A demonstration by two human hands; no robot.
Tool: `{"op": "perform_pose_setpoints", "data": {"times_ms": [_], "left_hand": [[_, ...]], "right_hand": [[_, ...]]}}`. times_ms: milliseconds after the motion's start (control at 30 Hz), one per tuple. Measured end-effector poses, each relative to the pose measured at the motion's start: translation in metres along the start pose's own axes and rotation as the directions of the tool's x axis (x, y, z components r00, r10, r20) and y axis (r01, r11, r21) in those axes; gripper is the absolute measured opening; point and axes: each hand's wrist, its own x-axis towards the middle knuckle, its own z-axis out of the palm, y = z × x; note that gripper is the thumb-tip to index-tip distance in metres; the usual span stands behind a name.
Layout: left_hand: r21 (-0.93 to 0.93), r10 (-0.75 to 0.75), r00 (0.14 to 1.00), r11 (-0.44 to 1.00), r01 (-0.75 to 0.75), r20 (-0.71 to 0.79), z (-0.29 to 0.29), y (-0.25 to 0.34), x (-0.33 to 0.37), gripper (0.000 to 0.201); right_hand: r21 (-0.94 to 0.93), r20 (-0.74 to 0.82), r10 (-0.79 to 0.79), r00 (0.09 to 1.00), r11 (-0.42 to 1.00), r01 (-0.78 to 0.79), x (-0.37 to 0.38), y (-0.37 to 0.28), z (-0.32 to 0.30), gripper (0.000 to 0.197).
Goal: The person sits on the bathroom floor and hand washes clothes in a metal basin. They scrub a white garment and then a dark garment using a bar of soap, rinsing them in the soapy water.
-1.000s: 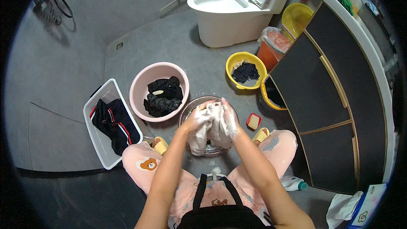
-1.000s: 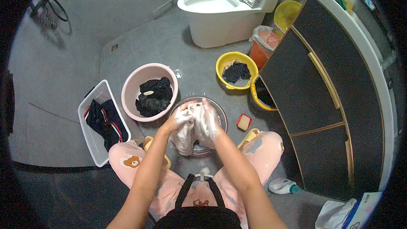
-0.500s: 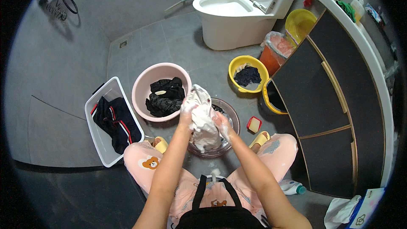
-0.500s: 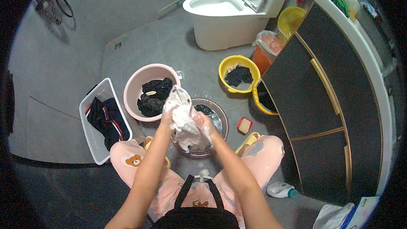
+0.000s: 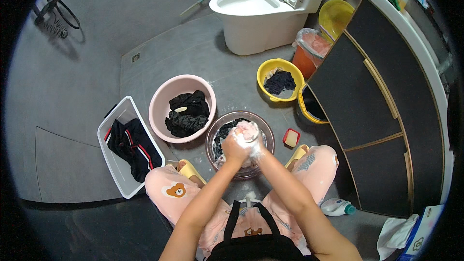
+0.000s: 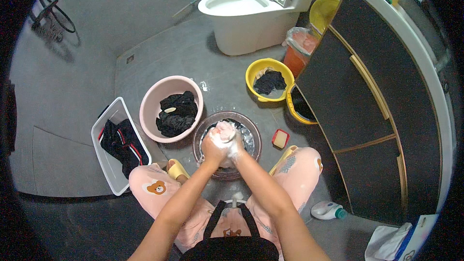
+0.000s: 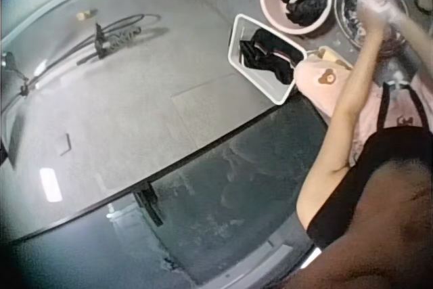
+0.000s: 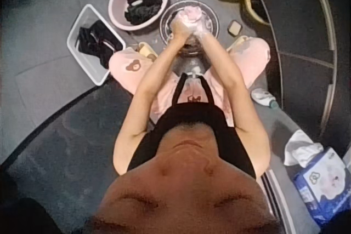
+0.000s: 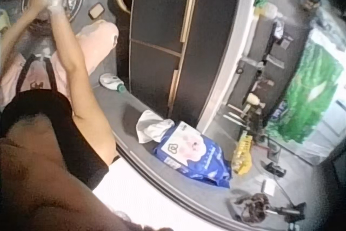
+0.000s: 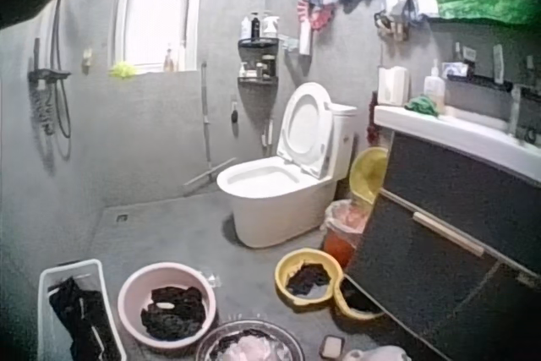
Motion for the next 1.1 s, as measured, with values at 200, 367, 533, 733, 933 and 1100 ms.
{"op": "perform_pose_setpoints", "data": {"times_ms": [200,367,533,733,933,1100], "left_hand": [[-0.146,-0.247,0.968,0.960,0.241,-0.030,-0.007,-0.031,0.021,0.016],[-0.170,-0.179,0.979,0.966,0.193,0.094,-0.005,-0.021,0.005,0.016],[-0.189,-0.022,0.999,0.982,0.027,0.030,0.002,-0.020,0.001,0.018],[-0.077,-0.358,0.915,0.934,0.350,-0.187,-0.019,-0.051,0.041,0.025],[-0.697,-0.364,0.915,0.702,0.147,-0.174,-0.014,-0.049,0.042,0.017],[-0.580,-0.022,0.984,0.810,-0.086,-0.176,-0.002,-0.022,0.001,0.024]], "right_hand": [[-0.484,-0.271,-0.040,0.962,0.869,-0.100,-0.027,0.002,0.051,0.021],[-0.516,-0.156,-0.147,0.977,0.855,0.046,-0.025,0.000,0.033,0.026],[-0.158,-0.239,0.036,0.970,0.985,-0.075,-0.022,0.001,0.038,0.020],[-0.927,-0.048,-0.165,0.985,0.376,0.017,-0.037,0.003,0.049,0.030],[-0.612,-0.439,0.228,0.869,0.632,-0.475,-0.040,-0.012,0.047,0.057],[-0.042,-0.168,0.562,0.810,0.817,-0.576,-0.036,-0.020,0.044,0.062]]}}
